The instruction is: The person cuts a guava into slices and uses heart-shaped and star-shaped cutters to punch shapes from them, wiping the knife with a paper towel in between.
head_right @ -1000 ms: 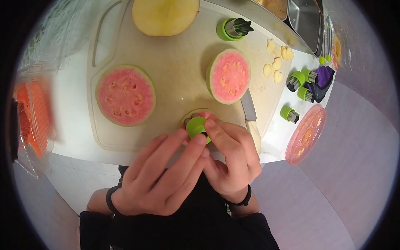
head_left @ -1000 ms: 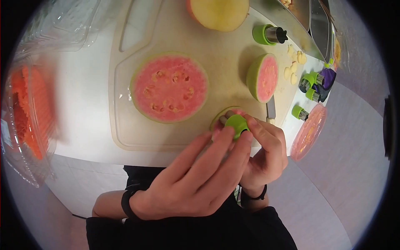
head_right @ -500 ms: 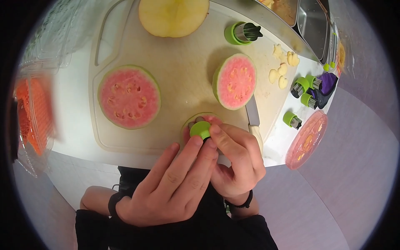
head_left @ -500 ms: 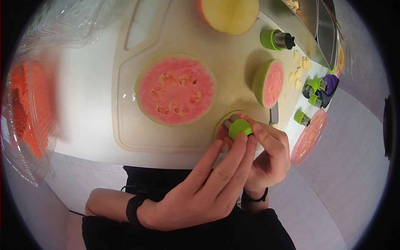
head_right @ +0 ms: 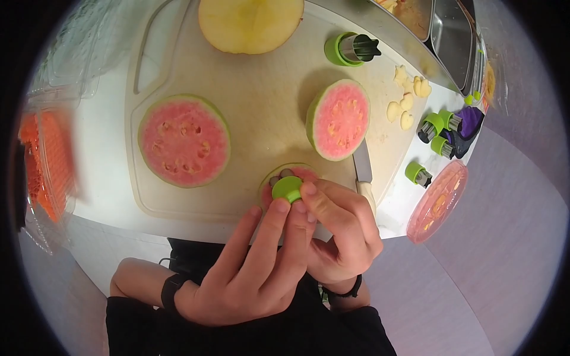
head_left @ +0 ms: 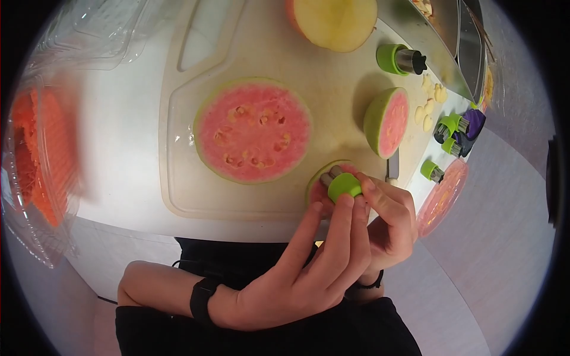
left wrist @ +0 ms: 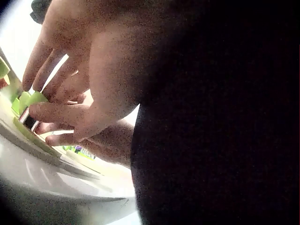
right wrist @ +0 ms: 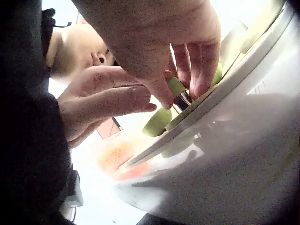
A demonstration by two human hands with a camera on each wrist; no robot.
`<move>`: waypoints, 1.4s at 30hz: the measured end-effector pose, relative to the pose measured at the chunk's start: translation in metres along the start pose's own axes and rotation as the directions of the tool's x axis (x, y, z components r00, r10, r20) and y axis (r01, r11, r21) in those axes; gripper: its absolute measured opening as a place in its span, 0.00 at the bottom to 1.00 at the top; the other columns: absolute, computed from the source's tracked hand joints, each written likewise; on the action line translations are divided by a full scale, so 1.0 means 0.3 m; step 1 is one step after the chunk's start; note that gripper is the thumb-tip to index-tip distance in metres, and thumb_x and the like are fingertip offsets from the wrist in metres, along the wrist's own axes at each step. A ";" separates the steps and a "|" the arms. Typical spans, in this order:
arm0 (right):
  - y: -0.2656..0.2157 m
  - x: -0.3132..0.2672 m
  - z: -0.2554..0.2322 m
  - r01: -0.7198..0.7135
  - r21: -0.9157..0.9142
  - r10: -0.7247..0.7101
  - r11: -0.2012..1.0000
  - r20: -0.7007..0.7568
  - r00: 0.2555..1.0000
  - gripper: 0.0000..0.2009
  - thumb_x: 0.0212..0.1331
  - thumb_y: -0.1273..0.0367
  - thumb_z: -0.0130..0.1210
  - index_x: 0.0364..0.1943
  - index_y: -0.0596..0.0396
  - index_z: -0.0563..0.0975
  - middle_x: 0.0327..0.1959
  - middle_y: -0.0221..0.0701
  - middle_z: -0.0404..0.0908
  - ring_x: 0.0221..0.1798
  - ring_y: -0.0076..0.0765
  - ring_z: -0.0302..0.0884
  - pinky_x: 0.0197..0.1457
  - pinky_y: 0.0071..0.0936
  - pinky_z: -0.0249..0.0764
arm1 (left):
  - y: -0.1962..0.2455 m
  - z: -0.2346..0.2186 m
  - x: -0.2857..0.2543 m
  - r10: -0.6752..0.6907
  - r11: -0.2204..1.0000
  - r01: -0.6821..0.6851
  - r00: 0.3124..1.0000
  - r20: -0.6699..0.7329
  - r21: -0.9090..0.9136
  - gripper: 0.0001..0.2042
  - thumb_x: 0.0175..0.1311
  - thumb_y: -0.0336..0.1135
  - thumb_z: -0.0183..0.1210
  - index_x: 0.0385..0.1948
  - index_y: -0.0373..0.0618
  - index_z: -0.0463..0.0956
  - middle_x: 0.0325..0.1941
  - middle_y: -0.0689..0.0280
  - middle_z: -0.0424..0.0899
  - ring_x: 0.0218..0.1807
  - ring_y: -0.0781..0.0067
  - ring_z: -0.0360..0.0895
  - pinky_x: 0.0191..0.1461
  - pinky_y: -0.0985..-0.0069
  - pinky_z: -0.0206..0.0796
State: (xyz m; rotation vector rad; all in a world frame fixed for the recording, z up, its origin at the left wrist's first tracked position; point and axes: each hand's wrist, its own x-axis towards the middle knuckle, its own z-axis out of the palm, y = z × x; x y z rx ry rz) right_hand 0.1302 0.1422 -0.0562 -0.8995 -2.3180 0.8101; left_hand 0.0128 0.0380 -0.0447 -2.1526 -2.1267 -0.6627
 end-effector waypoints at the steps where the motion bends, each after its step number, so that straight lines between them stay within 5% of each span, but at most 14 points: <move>1: 0.003 0.000 0.003 0.014 -0.007 -0.014 1.000 -0.003 1.000 0.11 0.62 0.81 0.70 0.48 0.66 0.85 0.42 0.43 0.87 0.38 0.34 0.88 0.51 0.37 0.93 | -0.003 0.011 -0.004 0.030 0.999 -0.030 0.999 -0.014 0.032 0.11 0.72 0.29 0.59 0.45 0.33 0.89 0.54 0.61 0.87 0.61 0.58 0.86 0.59 0.69 0.88; 14: 0.023 -0.012 0.018 0.032 0.022 -0.033 0.999 0.018 0.999 0.12 0.63 0.78 0.71 0.49 0.66 0.85 0.43 0.46 0.87 0.45 0.51 0.92 0.51 0.44 0.94 | -0.055 0.033 0.003 0.160 0.983 -0.150 0.984 -0.085 0.107 0.10 0.69 0.24 0.60 0.42 0.29 0.89 0.44 0.59 0.87 0.54 0.56 0.88 0.55 0.72 0.90; 19: 0.049 -0.017 0.016 0.071 0.027 -0.071 0.997 0.023 0.997 0.13 0.60 0.77 0.73 0.49 0.65 0.85 0.43 0.45 0.88 0.41 0.47 0.90 0.47 0.41 0.93 | -0.052 0.026 0.016 0.155 0.984 -0.148 0.986 -0.066 0.098 0.10 0.69 0.24 0.60 0.42 0.29 0.89 0.43 0.59 0.87 0.54 0.57 0.88 0.55 0.72 0.90; 26: 0.085 -0.028 0.019 0.170 -0.069 -0.172 0.983 -0.019 0.985 0.16 0.55 0.76 0.74 0.49 0.60 0.87 0.40 0.37 0.90 0.34 0.37 0.80 0.36 0.29 0.76 | -0.049 0.046 0.000 0.200 0.974 -0.190 0.977 -0.079 0.120 0.09 0.70 0.24 0.60 0.42 0.29 0.89 0.44 0.58 0.87 0.54 0.56 0.87 0.55 0.72 0.90; 32: 0.085 -0.016 0.030 0.202 -0.063 -0.205 0.977 -0.052 0.977 0.16 0.54 0.77 0.74 0.48 0.61 0.86 0.39 0.38 0.90 0.36 0.40 0.82 0.38 0.30 0.78 | -0.031 0.039 -0.002 0.142 0.986 -0.135 0.988 -0.065 0.099 0.10 0.69 0.24 0.60 0.43 0.30 0.89 0.46 0.58 0.87 0.57 0.55 0.87 0.57 0.68 0.89; 38: 0.044 0.021 -0.013 0.198 -0.090 -0.193 0.976 0.062 0.979 0.18 0.52 0.80 0.75 0.49 0.61 0.85 0.41 0.40 0.90 0.38 0.41 0.86 0.41 0.31 0.82 | -0.043 0.003 -0.026 -0.054 0.974 0.022 0.989 -0.137 -0.227 0.07 0.70 0.27 0.61 0.39 0.34 0.88 0.49 0.58 0.88 0.54 0.55 0.88 0.58 0.63 0.87; 42: 0.034 0.010 0.002 0.125 -0.044 -0.123 0.991 0.036 0.992 0.22 0.51 0.80 0.78 0.51 0.61 0.84 0.43 0.42 0.91 0.40 0.40 0.88 0.42 0.30 0.84 | -0.031 -0.012 -0.090 -0.057 0.971 0.032 0.993 -0.099 -0.238 0.07 0.68 0.28 0.62 0.38 0.35 0.87 0.50 0.56 0.88 0.54 0.55 0.88 0.60 0.61 0.86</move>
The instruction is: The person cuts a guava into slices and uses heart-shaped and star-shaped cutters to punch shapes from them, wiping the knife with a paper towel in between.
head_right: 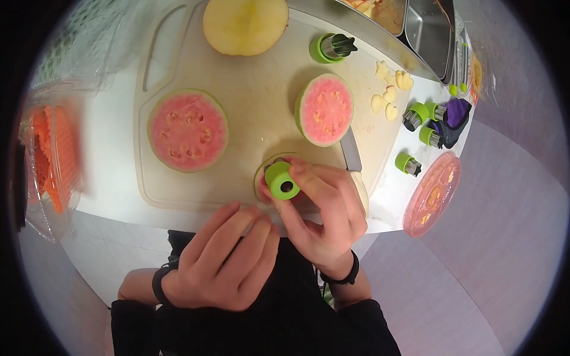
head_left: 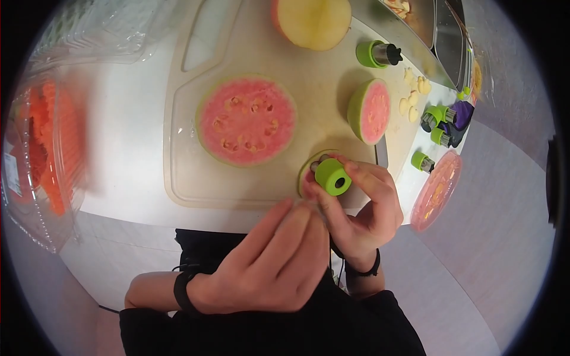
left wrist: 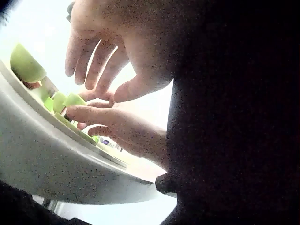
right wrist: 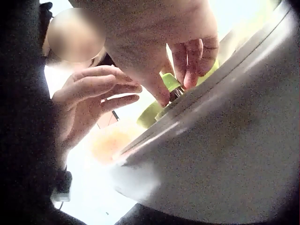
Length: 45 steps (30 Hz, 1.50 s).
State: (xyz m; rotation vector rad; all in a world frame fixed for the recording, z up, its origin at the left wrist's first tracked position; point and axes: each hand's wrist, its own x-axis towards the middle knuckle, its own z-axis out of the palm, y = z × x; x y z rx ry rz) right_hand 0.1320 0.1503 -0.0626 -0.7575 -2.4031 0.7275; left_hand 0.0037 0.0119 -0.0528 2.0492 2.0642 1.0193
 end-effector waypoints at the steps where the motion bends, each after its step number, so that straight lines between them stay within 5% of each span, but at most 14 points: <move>1: -0.007 0.003 0.000 -0.008 -0.004 0.008 1.000 0.000 1.000 0.23 0.50 0.80 0.79 0.52 0.61 0.84 0.44 0.42 0.91 0.40 0.40 0.89 0.43 0.30 0.84 | 0.004 0.008 0.001 -0.019 1.000 0.019 0.999 0.036 0.015 0.07 0.67 0.27 0.62 0.39 0.34 0.87 0.51 0.56 0.88 0.54 0.55 0.88 0.61 0.61 0.85; 14: -0.039 0.003 -0.036 -0.013 -0.034 0.013 0.999 0.005 1.000 0.25 0.50 0.78 0.81 0.53 0.64 0.82 0.47 0.44 0.91 0.46 0.43 0.91 0.50 0.31 0.86 | 0.002 0.058 -0.020 -0.025 0.992 0.011 0.993 0.115 0.122 0.11 0.64 0.28 0.62 0.43 0.33 0.87 0.55 0.56 0.86 0.61 0.55 0.85 0.61 0.64 0.84; 20: -0.005 -0.057 -0.057 -0.231 0.348 0.275 0.909 -0.081 0.958 0.27 0.57 0.80 0.75 0.58 0.60 0.72 0.56 0.45 0.83 0.53 0.34 0.86 0.57 0.31 0.82 | -0.018 0.046 -0.002 -0.033 0.998 0.028 0.994 0.106 0.051 0.12 0.60 0.28 0.64 0.43 0.33 0.87 0.54 0.57 0.86 0.59 0.56 0.85 0.58 0.65 0.83; 26: -0.013 -0.098 -0.073 -0.406 0.473 0.483 0.782 -0.048 0.874 0.28 0.61 0.81 0.72 0.61 0.58 0.69 0.58 0.44 0.81 0.55 0.32 0.84 0.58 0.30 0.81 | -0.033 0.058 0.016 -0.109 0.993 0.107 0.994 0.019 0.057 0.17 0.52 0.26 0.70 0.46 0.34 0.86 0.54 0.57 0.85 0.56 0.55 0.84 0.52 0.64 0.81; 32: -0.032 -0.114 -0.072 -0.471 0.533 0.575 0.703 -0.037 0.817 0.27 0.63 0.81 0.70 0.62 0.56 0.67 0.59 0.44 0.82 0.57 0.32 0.84 0.60 0.30 0.80 | -0.042 0.057 0.039 -0.177 0.981 0.169 0.980 0.094 0.092 0.25 0.49 0.30 0.73 0.53 0.37 0.84 0.59 0.58 0.82 0.55 0.56 0.81 0.51 0.62 0.76; 45: -0.015 -0.096 -0.068 -0.429 0.600 0.530 0.675 0.010 0.848 0.29 0.67 0.83 0.65 0.67 0.57 0.64 0.62 0.48 0.82 0.58 0.35 0.86 0.60 0.30 0.84 | -0.065 0.045 0.076 -0.104 0.981 0.060 0.966 0.237 0.185 0.26 0.55 0.41 0.73 0.55 0.41 0.83 0.55 0.61 0.78 0.49 0.58 0.79 0.47 0.62 0.71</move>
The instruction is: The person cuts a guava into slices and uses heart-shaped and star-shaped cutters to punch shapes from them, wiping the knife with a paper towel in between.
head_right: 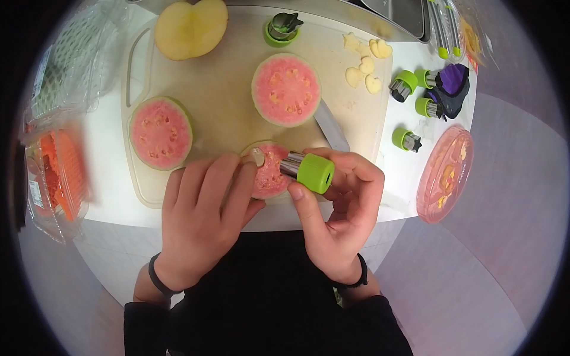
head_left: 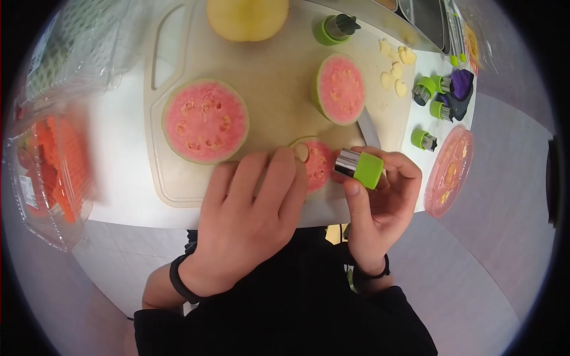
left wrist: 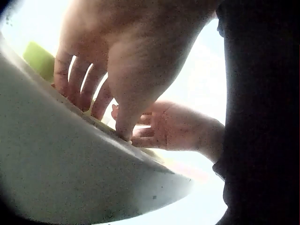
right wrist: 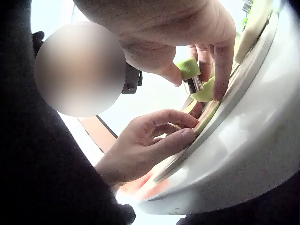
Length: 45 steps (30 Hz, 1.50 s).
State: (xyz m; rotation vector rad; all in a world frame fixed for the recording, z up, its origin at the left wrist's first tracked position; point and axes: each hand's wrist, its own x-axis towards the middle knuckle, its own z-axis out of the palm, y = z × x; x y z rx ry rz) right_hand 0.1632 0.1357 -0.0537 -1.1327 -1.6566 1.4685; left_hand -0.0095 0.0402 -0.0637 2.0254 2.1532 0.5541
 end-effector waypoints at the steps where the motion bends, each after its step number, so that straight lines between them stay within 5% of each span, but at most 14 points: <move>1: -0.010 0.005 0.004 -0.013 0.038 0.013 0.999 -0.005 1.000 0.29 0.68 0.83 0.64 0.69 0.58 0.64 0.62 0.48 0.82 0.58 0.35 0.86 0.60 0.31 0.84 | -0.006 -0.006 0.002 0.001 1.000 -0.001 1.000 0.015 -0.008 0.26 0.55 0.41 0.73 0.56 0.41 0.82 0.55 0.61 0.78 0.48 0.58 0.79 0.47 0.62 0.71; 5: -0.003 0.012 -0.023 -0.052 0.147 0.043 0.988 0.067 0.997 0.26 0.78 0.67 0.57 0.74 0.60 0.63 0.60 0.51 0.81 0.56 0.45 0.87 0.57 0.39 0.87 | 0.000 -0.004 0.008 -0.004 1.000 0.004 1.000 0.016 -0.005 0.26 0.55 0.42 0.75 0.56 0.41 0.82 0.56 0.59 0.78 0.48 0.57 0.79 0.47 0.61 0.72; 8: -0.021 0.014 -0.034 -0.223 0.341 0.185 0.913 0.142 0.973 0.28 0.83 0.56 0.52 0.75 0.62 0.63 0.59 0.51 0.80 0.54 0.48 0.87 0.53 0.40 0.87 | 0.009 -0.031 0.023 -0.065 0.958 0.042 0.995 -0.073 -0.285 0.26 0.54 0.38 0.77 0.55 0.39 0.83 0.52 0.57 0.81 0.46 0.55 0.82 0.45 0.62 0.75; 12: -0.012 0.013 -0.055 -0.355 0.589 0.256 0.726 0.246 0.935 0.27 0.83 0.60 0.54 0.75 0.61 0.62 0.60 0.45 0.83 0.55 0.41 0.87 0.57 0.42 0.87 | 0.048 -0.017 0.036 -0.140 0.785 -0.032 0.963 -0.229 -0.619 0.25 0.54 0.28 0.78 0.55 0.36 0.84 0.48 0.56 0.87 0.43 0.57 0.86 0.43 0.66 0.79; 17: -0.014 -0.001 -0.041 -0.307 0.485 0.237 0.819 0.202 0.950 0.29 0.81 0.58 0.57 0.73 0.60 0.63 0.57 0.44 0.82 0.50 0.37 0.86 0.51 0.35 0.86 | 0.090 0.023 0.057 -0.218 0.679 -0.054 0.937 -0.272 -0.732 0.23 0.55 0.21 0.76 0.55 0.35 0.85 0.48 0.57 0.89 0.42 0.64 0.87 0.43 0.73 0.82; 23: 0.011 -0.021 -0.055 -0.267 0.539 0.192 0.799 0.193 0.962 0.27 0.78 0.65 0.61 0.72 0.61 0.63 0.57 0.41 0.84 0.54 0.36 0.87 0.56 0.33 0.87 | 0.088 0.016 0.067 -0.269 0.607 -0.006 0.940 -0.212 -0.795 0.20 0.57 0.19 0.75 0.52 0.35 0.84 0.47 0.58 0.88 0.40 0.71 0.86 0.41 0.77 0.81; 29: -0.001 -0.019 -0.043 -0.231 0.494 0.159 0.838 0.183 0.970 0.28 0.77 0.65 0.63 0.72 0.62 0.64 0.55 0.41 0.86 0.54 0.36 0.88 0.57 0.32 0.86 | 0.084 0.024 0.060 -0.268 0.580 -0.021 0.939 -0.215 -0.814 0.19 0.56 0.18 0.75 0.51 0.34 0.84 0.49 0.57 0.87 0.38 0.72 0.85 0.41 0.78 0.80; 32: 0.000 -0.019 -0.049 -0.216 0.482 0.151 0.849 0.170 0.974 0.28 0.77 0.65 0.63 0.71 0.62 0.64 0.55 0.42 0.86 0.54 0.36 0.88 0.57 0.33 0.86 | 0.073 0.020 0.063 -0.263 0.461 0.001 0.955 -0.135 -0.887 0.19 0.57 0.18 0.74 0.51 0.34 0.84 0.53 0.55 0.85 0.39 0.72 0.86 0.43 0.78 0.80; 35: -0.007 -0.016 -0.049 -0.175 0.365 0.149 0.915 0.097 0.984 0.30 0.77 0.57 0.62 0.72 0.59 0.64 0.55 0.45 0.84 0.44 0.35 0.85 0.48 0.31 0.85 | 0.073 0.013 0.050 -0.235 0.257 0.073 0.972 0.011 -0.964 0.25 0.59 0.15 0.71 0.60 0.36 0.79 0.57 0.59 0.82 0.47 0.70 0.85 0.59 0.73 0.79; 37: -0.019 -0.017 -0.049 -0.059 0.150 0.058 0.987 0.010 0.998 0.32 0.78 0.52 0.60 0.73 0.56 0.63 0.54 0.47 0.83 0.39 0.34 0.83 0.43 0.29 0.84 | 0.105 0.012 0.033 -0.299 -0.139 0.133 0.939 0.170 -0.981 0.25 0.69 0.25 0.66 0.68 0.35 0.71 0.63 0.52 0.79 0.58 0.63 0.83 0.65 0.68 0.76; 39: -0.048 -0.026 -0.070 0.174 -0.103 -0.176 0.979 -0.014 0.984 0.31 0.78 0.53 0.60 0.74 0.55 0.63 0.53 0.47 0.83 0.41 0.34 0.82 0.44 0.30 0.84 | 0.120 0.007 0.034 -0.277 -0.480 0.164 0.904 0.326 -0.862 0.27 0.77 0.35 0.58 0.73 0.34 0.64 0.70 0.48 0.75 0.68 0.57 0.79 0.72 0.63 0.71; 41: -0.104 -0.026 -0.115 0.475 -0.207 -0.474 0.855 0.056 0.879 0.29 0.76 0.59 0.62 0.73 0.54 0.64 0.54 0.49 0.84 0.47 0.37 0.85 0.50 0.35 0.86 | 0.119 -0.008 0.049 -0.191 -0.735 0.178 0.872 0.451 -0.655 0.29 0.84 0.45 0.48 0.77 0.34 0.58 0.75 0.45 0.71 0.75 0.51 0.73 0.81 0.57 0.63; 43: -0.095 -0.028 -0.065 0.724 -0.024 -0.719 0.689 -0.148 0.679 0.28 0.72 0.65 0.67 0.70 0.53 0.67 0.52 0.50 0.85 0.48 0.42 0.88 0.52 0.38 0.87 | 0.127 -0.015 0.076 -0.177 -0.790 0.175 0.853 0.492 -0.587 0.30 0.85 0.51 0.40 0.75 0.33 0.61 0.76 0.44 0.72 0.77 0.49 0.73 0.83 0.54 0.60; 45: -0.132 -0.031 -0.076 0.705 -0.135 -0.705 0.696 0.058 0.707 0.30 0.63 0.71 0.73 0.67 0.54 0.71 0.48 0.51 0.86 0.44 0.45 0.90 0.50 0.38 0.87 | 0.128 -0.003 0.090 -0.166 -0.816 0.154 0.861 0.481 -0.558 0.32 0.86 0.53 0.35 0.74 0.32 0.64 0.76 0.43 0.73 0.77 0.47 0.73 0.84 0.53 0.59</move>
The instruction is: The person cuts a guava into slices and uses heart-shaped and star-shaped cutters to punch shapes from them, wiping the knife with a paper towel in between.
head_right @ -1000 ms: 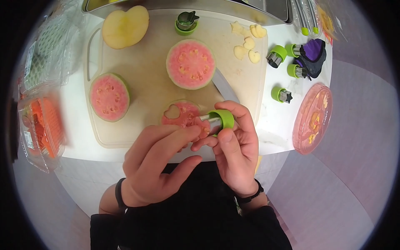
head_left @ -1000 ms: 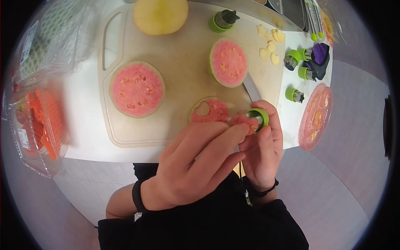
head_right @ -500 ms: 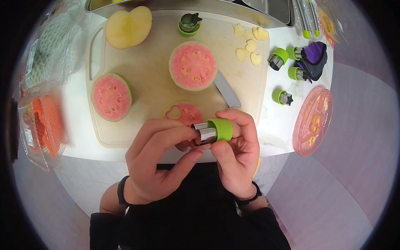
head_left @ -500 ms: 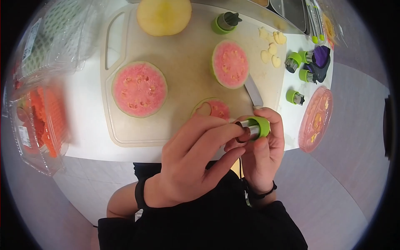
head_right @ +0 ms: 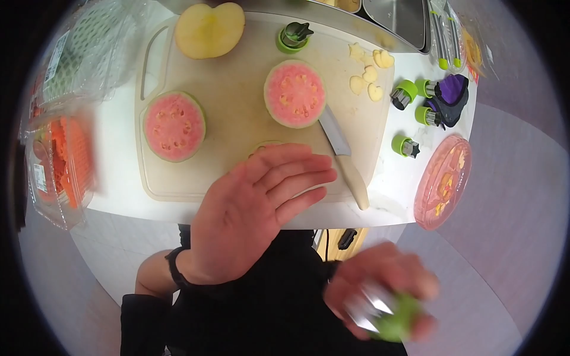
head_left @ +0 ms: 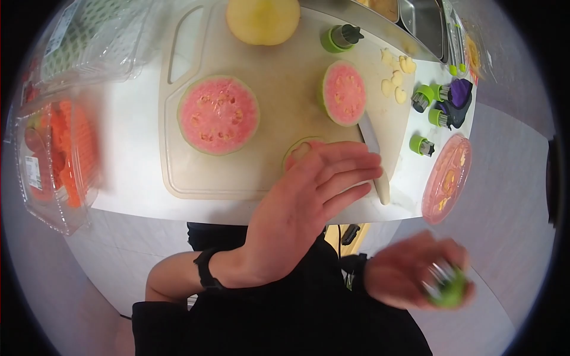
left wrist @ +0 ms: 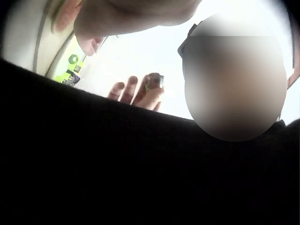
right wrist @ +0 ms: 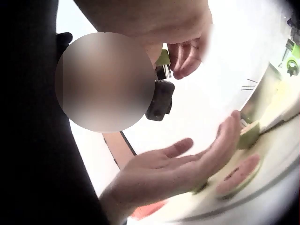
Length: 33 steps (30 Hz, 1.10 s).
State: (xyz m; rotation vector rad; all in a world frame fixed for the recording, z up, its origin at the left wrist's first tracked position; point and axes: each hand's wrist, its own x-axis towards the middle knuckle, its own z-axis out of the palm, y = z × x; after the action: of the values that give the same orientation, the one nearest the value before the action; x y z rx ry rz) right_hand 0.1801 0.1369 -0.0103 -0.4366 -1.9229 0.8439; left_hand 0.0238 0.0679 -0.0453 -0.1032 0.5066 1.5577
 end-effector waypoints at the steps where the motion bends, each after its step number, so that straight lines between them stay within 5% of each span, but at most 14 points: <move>1: 0.002 0.015 -0.024 -0.068 -0.169 0.106 0.983 0.224 0.969 0.31 0.60 0.74 0.75 0.66 0.55 0.72 0.48 0.52 0.86 0.44 0.46 0.90 0.50 0.39 0.87 | -0.013 -0.015 0.011 0.019 1.000 -0.018 0.999 0.032 -0.005 0.32 0.86 0.53 0.34 0.73 0.32 0.65 0.75 0.43 0.75 0.77 0.48 0.73 0.83 0.53 0.59; 2: 0.003 0.032 -0.047 -0.048 -0.346 0.205 0.937 0.434 0.877 0.32 0.57 0.76 0.77 0.66 0.56 0.73 0.47 0.53 0.86 0.43 0.46 0.90 0.49 0.39 0.88 | -0.015 -0.019 0.020 0.042 0.999 -0.042 0.997 0.067 -0.007 0.32 0.87 0.53 0.33 0.72 0.31 0.67 0.74 0.43 0.77 0.77 0.48 0.73 0.83 0.53 0.60; 7: 0.018 -0.037 -0.010 -0.130 -0.087 0.146 0.988 0.206 0.968 0.30 0.62 0.70 0.74 0.66 0.59 0.72 0.51 0.61 0.85 0.45 0.48 0.89 0.47 0.38 0.87 | 0.012 0.002 0.007 0.005 0.999 -0.004 1.000 0.019 -0.043 0.31 0.86 0.50 0.32 0.69 0.31 0.70 0.70 0.43 0.80 0.75 0.48 0.75 0.83 0.52 0.61; 10: 0.001 0.025 -0.036 0.030 -0.283 0.092 0.959 0.408 0.908 0.28 0.71 0.62 0.68 0.68 0.58 0.68 0.50 0.59 0.84 0.43 0.44 0.88 0.46 0.36 0.85 | 0.015 0.005 0.012 0.011 0.998 -0.011 1.000 -0.001 -0.060 0.31 0.86 0.50 0.32 0.69 0.30 0.70 0.70 0.43 0.81 0.75 0.47 0.76 0.83 0.52 0.61; 14: 0.032 0.032 0.038 -0.008 -0.371 0.207 0.929 0.501 0.840 0.27 0.58 0.72 0.77 0.61 0.61 0.78 0.50 0.54 0.86 0.47 0.47 0.90 0.46 0.32 0.87 | -0.001 -0.031 0.021 0.082 0.997 -0.081 0.991 0.106 -0.017 0.30 0.86 0.50 0.32 0.68 0.30 0.70 0.69 0.42 0.81 0.75 0.46 0.76 0.83 0.52 0.61; 16: 0.018 -0.049 0.057 -0.122 -0.067 0.126 0.990 0.050 0.991 0.26 0.55 0.73 0.77 0.59 0.63 0.81 0.50 0.51 0.87 0.47 0.49 0.90 0.45 0.34 0.86 | 0.013 0.002 0.012 0.050 0.997 -0.047 0.998 0.040 -0.062 0.30 0.86 0.50 0.33 0.68 0.30 0.71 0.69 0.42 0.81 0.74 0.46 0.76 0.83 0.53 0.61; 18: 0.007 -0.044 0.064 -0.141 -0.031 0.141 0.990 0.005 0.990 0.26 0.55 0.73 0.76 0.59 0.63 0.79 0.50 0.50 0.87 0.45 0.50 0.89 0.45 0.35 0.86 | 0.012 0.008 0.004 0.039 0.997 -0.039 0.999 0.010 -0.065 0.30 0.86 0.50 0.33 0.67 0.30 0.71 0.69 0.43 0.81 0.73 0.46 0.77 0.83 0.53 0.61; 20: 0.019 0.026 0.053 -0.088 -0.303 0.201 0.949 0.363 0.910 0.28 0.59 0.71 0.76 0.61 0.62 0.75 0.49 0.52 0.87 0.43 0.49 0.89 0.44 0.36 0.86 | 0.012 0.000 0.013 0.044 0.999 -0.043 0.998 0.049 -0.011 0.30 0.86 0.50 0.34 0.67 0.30 0.71 0.69 0.43 0.81 0.73 0.46 0.77 0.83 0.53 0.61; 21: 0.020 0.033 0.046 -0.069 -0.359 0.229 0.931 0.425 0.876 0.27 0.57 0.72 0.76 0.60 0.63 0.76 0.49 0.52 0.87 0.43 0.50 0.90 0.44 0.36 0.86 | 0.013 0.003 0.014 0.032 0.999 -0.031 0.999 0.033 -0.032 0.29 0.86 0.50 0.34 0.66 0.30 0.71 0.68 0.43 0.82 0.73 0.47 0.77 0.82 0.53 0.62; 23: 0.035 -0.032 0.046 -0.103 -0.074 0.106 0.992 0.047 0.993 0.27 0.52 0.75 0.76 0.58 0.64 0.78 0.48 0.52 0.88 0.43 0.51 0.90 0.44 0.36 0.86 | 0.013 0.006 0.011 0.011 0.997 -0.011 1.000 -0.008 -0.077 0.29 0.86 0.50 0.35 0.65 0.31 0.72 0.67 0.44 0.82 0.72 0.48 0.78 0.82 0.54 0.62; 24: 0.038 -0.044 0.046 -0.080 -0.038 0.079 0.996 -0.021 0.997 0.27 0.50 0.76 0.76 0.57 0.65 0.80 0.47 0.52 0.88 0.43 0.51 0.90 0.44 0.36 0.86 | 0.010 0.002 0.008 0.027 0.998 -0.028 1.000 -0.006 -0.054 0.29 0.86 0.50 0.35 0.65 0.31 0.72 0.67 0.44 0.82 0.72 0.48 0.78 0.82 0.54 0.62; 30: 0.018 0.035 0.012 -0.072 -0.269 0.170 0.960 0.361 0.917 0.21 0.51 0.74 0.76 0.51 0.62 0.85 0.48 0.50 0.89 0.44 0.53 0.91 0.45 0.35 0.87 | 0.006 0.002 0.008 0.032 0.999 -0.032 0.999 -0.011 -0.039 0.27 0.86 0.49 0.35 0.64 0.32 0.72 0.67 0.45 0.82 0.70 0.51 0.79 0.81 0.54 0.63; 32: 0.014 0.039 0.054 -0.171 -0.397 0.349 0.902 0.437 0.829 0.23 0.53 0.75 0.75 0.55 0.62 0.84 0.47 0.49 0.89 0.45 0.55 0.92 0.47 0.38 0.87 | 0.006 -0.019 0.010 0.052 0.998 -0.052 0.998 0.033 0.024 0.27 0.86 0.48 0.36 0.65 0.32 0.72 0.67 0.46 0.82 0.70 0.52 0.79 0.81 0.54 0.63; 33: 0.011 0.012 0.086 -0.227 -0.186 0.268 0.956 0.239 0.933 0.23 0.53 0.75 0.74 0.56 0.62 0.83 0.47 0.49 0.89 0.44 0.54 0.91 0.46 0.37 0.87 | 0.006 -0.016 0.011 0.044 0.999 -0.044 0.999 0.021 -0.004 0.26 0.86 0.48 0.37 0.65 0.33 0.72 0.67 0.47 0.81 0.71 0.53 0.78 0.80 0.55 0.63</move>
State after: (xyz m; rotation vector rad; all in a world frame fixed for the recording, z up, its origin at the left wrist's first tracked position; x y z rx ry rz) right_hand 0.1557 0.1319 -0.0182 -0.7044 -2.2195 0.9560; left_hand 0.0206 0.0693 -0.0502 -0.0792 0.4926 1.6009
